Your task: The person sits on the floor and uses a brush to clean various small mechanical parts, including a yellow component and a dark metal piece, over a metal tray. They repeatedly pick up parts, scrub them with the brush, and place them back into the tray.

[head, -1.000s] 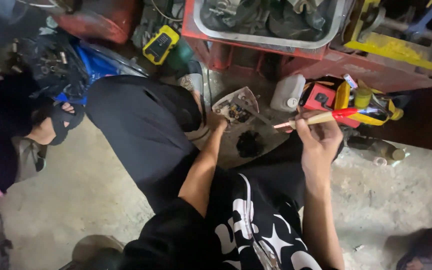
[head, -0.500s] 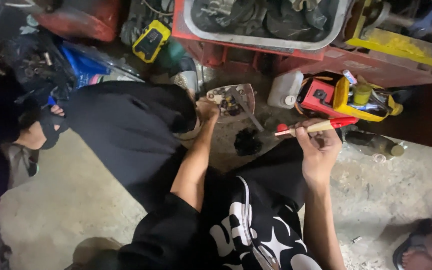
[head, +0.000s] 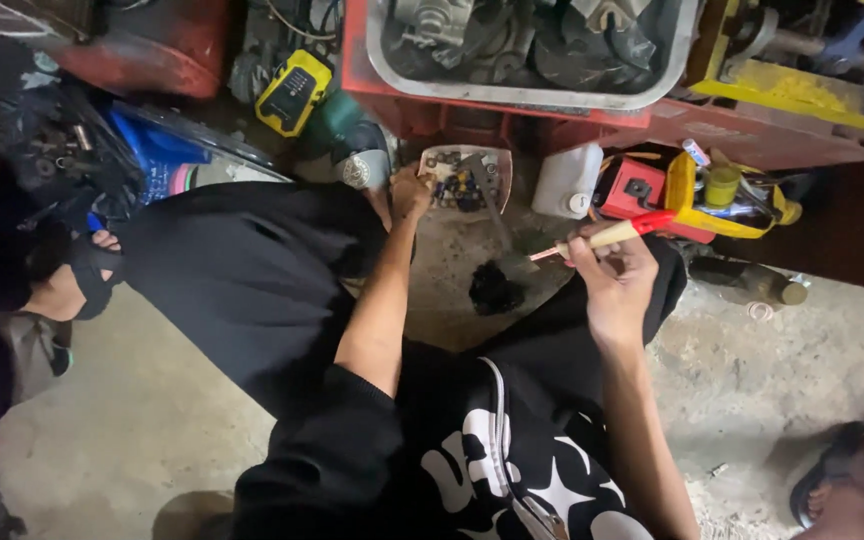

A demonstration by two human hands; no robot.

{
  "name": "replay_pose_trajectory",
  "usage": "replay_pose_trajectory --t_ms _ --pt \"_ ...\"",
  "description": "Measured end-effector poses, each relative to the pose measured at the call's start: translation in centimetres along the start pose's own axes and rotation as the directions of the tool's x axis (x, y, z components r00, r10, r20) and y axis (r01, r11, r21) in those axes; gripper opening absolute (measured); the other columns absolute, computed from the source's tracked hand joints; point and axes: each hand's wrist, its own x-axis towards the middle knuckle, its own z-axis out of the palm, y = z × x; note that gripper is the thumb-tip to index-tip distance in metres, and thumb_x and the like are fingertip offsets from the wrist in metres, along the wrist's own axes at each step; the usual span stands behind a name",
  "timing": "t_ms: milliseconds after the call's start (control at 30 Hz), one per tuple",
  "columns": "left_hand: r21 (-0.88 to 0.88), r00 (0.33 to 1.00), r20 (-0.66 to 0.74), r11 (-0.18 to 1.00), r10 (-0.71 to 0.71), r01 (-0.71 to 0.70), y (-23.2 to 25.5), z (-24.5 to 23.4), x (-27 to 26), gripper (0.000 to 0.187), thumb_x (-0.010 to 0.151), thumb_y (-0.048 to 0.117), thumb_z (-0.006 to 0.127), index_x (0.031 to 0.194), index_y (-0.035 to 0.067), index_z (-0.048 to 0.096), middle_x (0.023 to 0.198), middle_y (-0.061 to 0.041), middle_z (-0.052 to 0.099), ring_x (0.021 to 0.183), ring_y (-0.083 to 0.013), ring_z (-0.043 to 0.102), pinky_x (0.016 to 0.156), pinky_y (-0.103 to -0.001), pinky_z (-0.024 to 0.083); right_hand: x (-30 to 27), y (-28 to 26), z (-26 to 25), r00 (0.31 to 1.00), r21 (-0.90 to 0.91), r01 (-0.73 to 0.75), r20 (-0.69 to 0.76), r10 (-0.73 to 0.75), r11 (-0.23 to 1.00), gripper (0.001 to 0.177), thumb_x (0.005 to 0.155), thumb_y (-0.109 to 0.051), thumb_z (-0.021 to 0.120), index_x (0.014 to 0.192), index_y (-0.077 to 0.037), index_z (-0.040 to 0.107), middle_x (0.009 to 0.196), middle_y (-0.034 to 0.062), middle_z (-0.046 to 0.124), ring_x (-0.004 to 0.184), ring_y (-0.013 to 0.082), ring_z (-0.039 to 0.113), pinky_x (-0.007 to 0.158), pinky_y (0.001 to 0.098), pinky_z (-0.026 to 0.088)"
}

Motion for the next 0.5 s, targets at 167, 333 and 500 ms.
replay_pose_trajectory --t_ms 167,333,500 --pt "0.436 0.849 0.209 0.731 0.485 -0.525 -3.5 1.5 1.0 0.047 0.092 0.006 0.07 0.132 -0.005 0.05 0.13 -0.03 0.057 0.12 -0.0389 0.056 0.099 -0.05 0.05 0.2 3.6 2.5 0.993 0.063 -0.105 -0.046 0.108 0.993 0.011 0.098 -0.003 0.072 0.106 0.0 0.066 0.089 0.0061 0.064 0.08 0.0115 0.066 0.076 0.0263 0.06" --pt "0.546 0.666 0.381 0.426 0.641 -0.722 -4.7 3.6 -2.1 0.063 0.097 0.004 0.064 0.153 -0.005 0.036 0.152 -0.031 0.047 0.141 -0.0394 0.048 0.116 -0.049 0.043 1.2 4.8 3.6 0.996 0.032 -0.083 -0.039 0.084 0.996 0.01 0.101 -0.004 0.07 0.109 -0.002 0.066 0.091 0.003 0.062 0.083 0.0091 0.065 0.073 0.0254 0.06" --pt "0.408 0.731 0.258 0.614 0.632 -0.675 0.3 3.2 -7.9 0.051 0.106 0.033 0.062 0.147 0.006 0.049 0.149 -0.018 0.055 0.128 -0.0276 0.059 0.118 -0.037 0.04 1.2 4.4 3.0 0.99 -0.032 -0.14 -0.037 0.139 0.99 0.01 0.101 -0.003 0.068 0.111 -0.002 0.066 0.09 0.0036 0.058 0.084 0.0119 0.065 0.076 0.0285 0.062"
